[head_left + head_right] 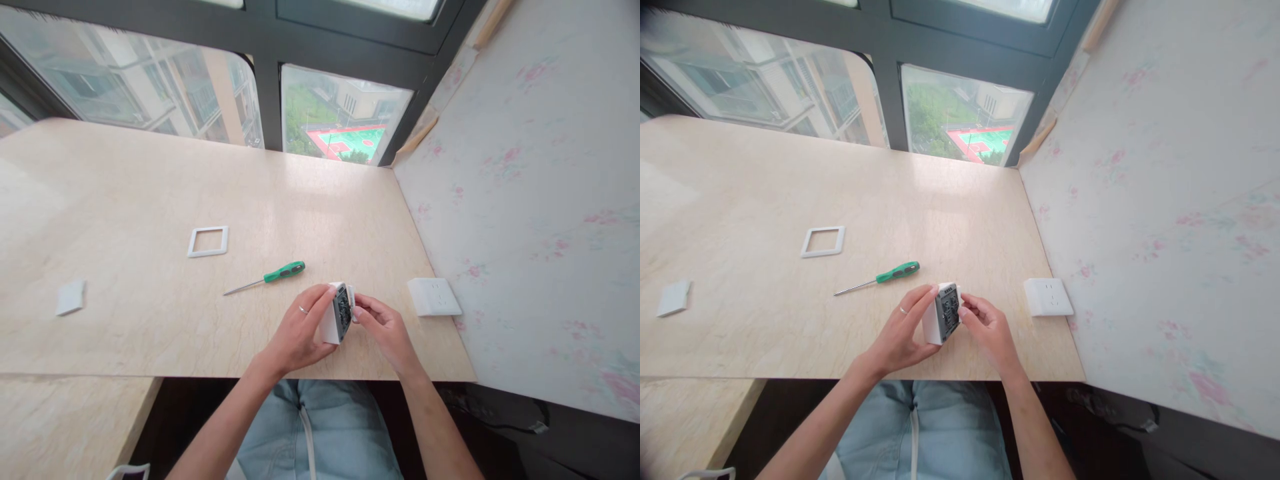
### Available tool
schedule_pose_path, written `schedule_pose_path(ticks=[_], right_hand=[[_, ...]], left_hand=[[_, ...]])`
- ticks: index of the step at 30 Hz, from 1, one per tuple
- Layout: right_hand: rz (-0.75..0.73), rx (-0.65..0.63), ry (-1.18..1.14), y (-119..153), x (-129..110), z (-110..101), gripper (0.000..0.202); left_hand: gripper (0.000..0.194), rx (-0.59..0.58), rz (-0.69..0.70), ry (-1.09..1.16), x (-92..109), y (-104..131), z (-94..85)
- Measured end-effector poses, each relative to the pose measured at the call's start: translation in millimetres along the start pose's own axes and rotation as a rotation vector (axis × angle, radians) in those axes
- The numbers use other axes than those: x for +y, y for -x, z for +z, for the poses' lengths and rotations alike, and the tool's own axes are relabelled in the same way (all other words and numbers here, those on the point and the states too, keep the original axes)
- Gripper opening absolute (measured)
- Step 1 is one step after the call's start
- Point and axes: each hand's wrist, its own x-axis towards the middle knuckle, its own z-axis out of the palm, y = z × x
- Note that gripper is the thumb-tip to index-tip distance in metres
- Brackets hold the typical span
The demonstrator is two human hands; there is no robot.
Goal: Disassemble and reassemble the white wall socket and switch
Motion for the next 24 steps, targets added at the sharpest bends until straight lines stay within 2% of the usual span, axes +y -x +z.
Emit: schedule_pose_path(ticks=[6,24], right_hand=[[0.003,-0.013,0.012,-1,2,-6,0.038],[0.004,-0.05,0.012,-5,6,-10,0.035]], left_hand=[[0.096,-0.008,0.039,-0.01,4,-7,0.7],[0.103,-0.055,-0.026,0.039,2,-15,1.2]])
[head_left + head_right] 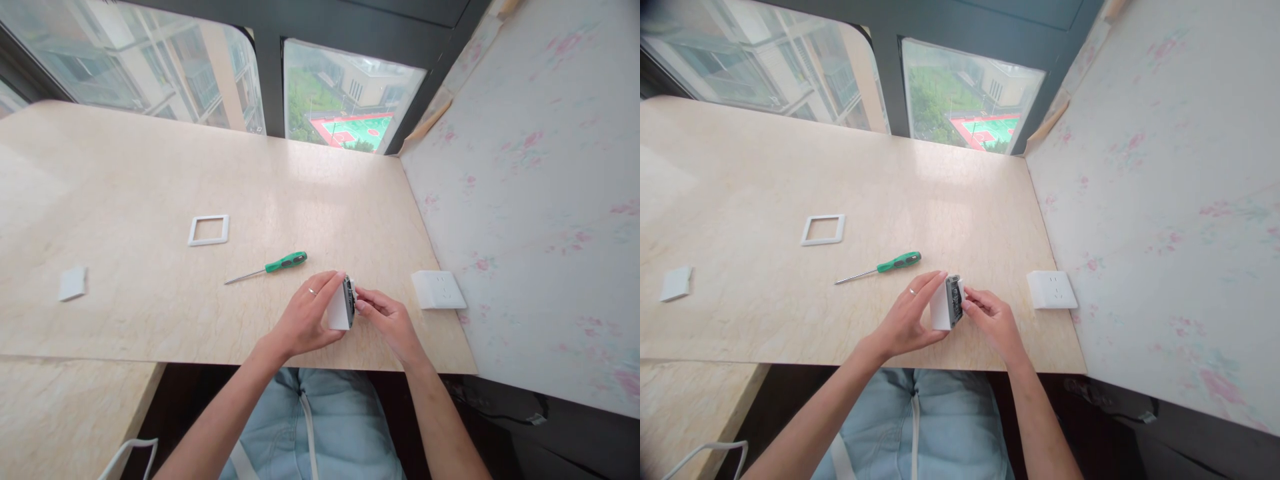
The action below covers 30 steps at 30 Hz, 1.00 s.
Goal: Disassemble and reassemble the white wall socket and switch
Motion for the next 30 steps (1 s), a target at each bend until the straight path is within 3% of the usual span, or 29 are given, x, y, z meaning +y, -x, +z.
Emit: schedule_pose_path(ticks=[20,30], right_hand=[[-0.072,-0.033,0.212,-1,-5,6,0.027],[-0.052,-0.051,0.152,-4,-8,16,0.028]], left_hand=[[0.098,0.021,-0.07,0.133,-6,12,3.0],[0.09,0.066,-0.213,0.205,-12,25,3.6]])
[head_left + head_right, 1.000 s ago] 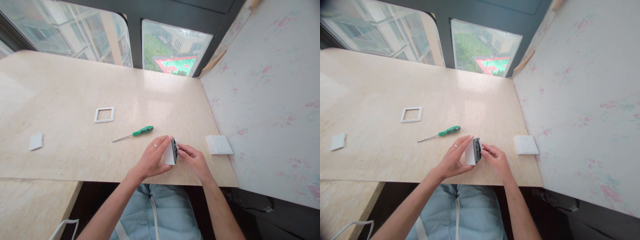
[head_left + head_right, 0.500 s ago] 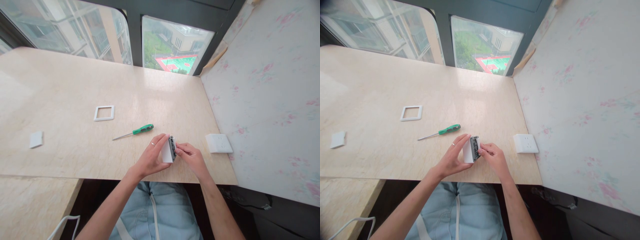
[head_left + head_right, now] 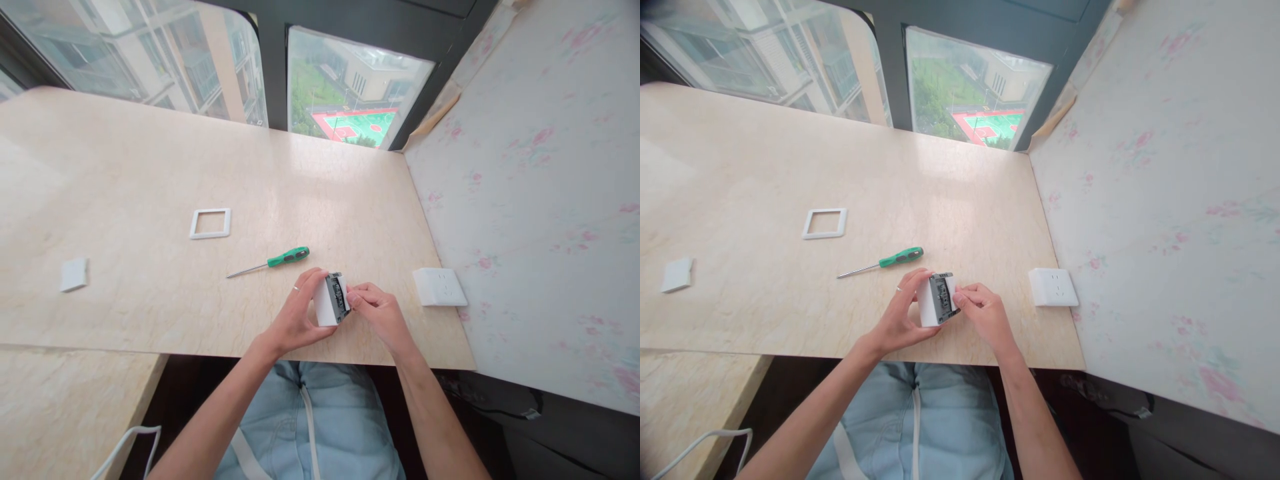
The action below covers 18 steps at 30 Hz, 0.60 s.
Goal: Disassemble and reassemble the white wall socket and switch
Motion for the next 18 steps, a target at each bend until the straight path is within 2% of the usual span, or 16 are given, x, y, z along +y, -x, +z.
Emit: schedule_pose_path(ticks=[5,9,14,18], right_hand=[[0.086,0.063,-0.116,-4,3,6,0.028],[0.179,0.088,-0.251,-9,8,9,0.038],[0.215,-0.012,-0.321,-13,6,5,0.051],[0.278,-0.105,-0.382,-13,2,4,0.053]], left_hand=[[0.09,0.015,-0.002,0.023,-3,5,0.6],[0.089,0.017,-0.008,0.075,-5,8,-0.8],[0.087,-0.011,-0.011,0.09,-7,10,-5.6],[0.087,-0.054,-0.032,0.109,-10,14,-9.8]])
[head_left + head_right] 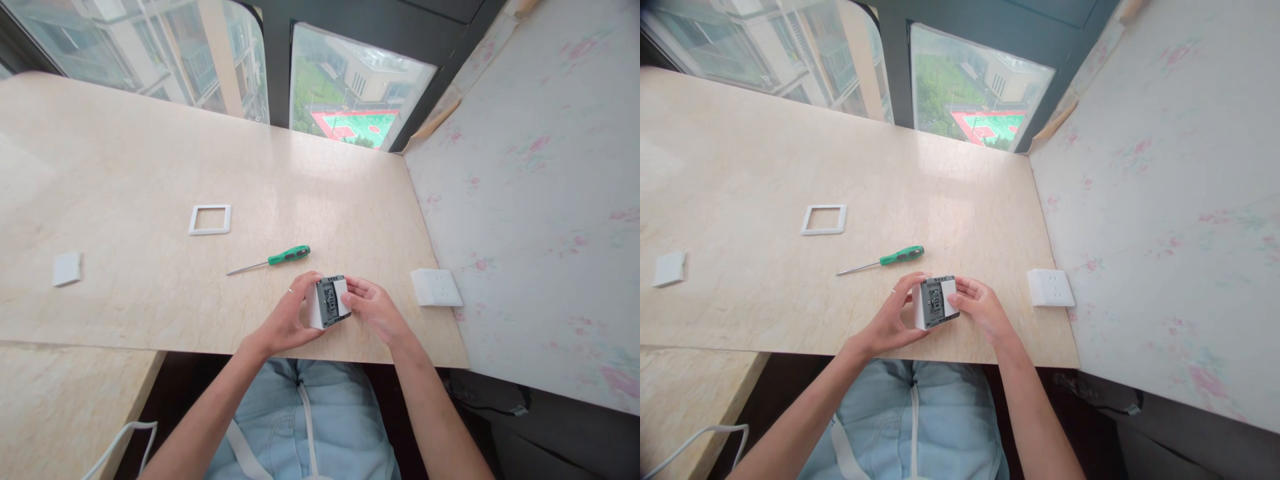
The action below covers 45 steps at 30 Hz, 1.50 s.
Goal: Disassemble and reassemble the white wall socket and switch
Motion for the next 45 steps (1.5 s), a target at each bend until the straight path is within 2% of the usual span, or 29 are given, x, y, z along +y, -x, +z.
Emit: schedule_pose_path(ticks=[9,16,20,22,27,29,33,45], right_hand=[[-0.05,-0.07,0.058,2,-2,10,0.047],[-0.053,0.036,0.074,-1,-1,15,0.051],[-0.09,0.046,0.104,1,1,18,0.05],[-0.097,0.013,0.121,2,0,16,0.05],[-0.073,-0.161,0.176,1,-9,10,0.048],[-0.064,-0.174,0.177,0,-12,10,0.047],[-0.071,-0.145,0.156,-2,-11,11,0.044],[-0.094,-0.027,0.143,0,-3,17,0.044]], left_hand=[[0.085,-0.013,0.033,-0.048,-4,2,-8.0],[0.083,-0.015,0.03,-0.112,-4,3,-10.3],[0.085,-0.022,0.03,-0.134,-4,3,-10.3],[0.088,-0.017,0.03,-0.137,-5,4,-9.9],[0.089,0.001,0.035,-0.141,-7,5,-7.9],[0.088,-0.006,0.049,-0.15,-7,6,-7.7],[0.088,-0.033,0.085,-0.177,-5,5,-9.0],[0.097,-0.039,0.078,-0.197,-5,5,-9.2]])
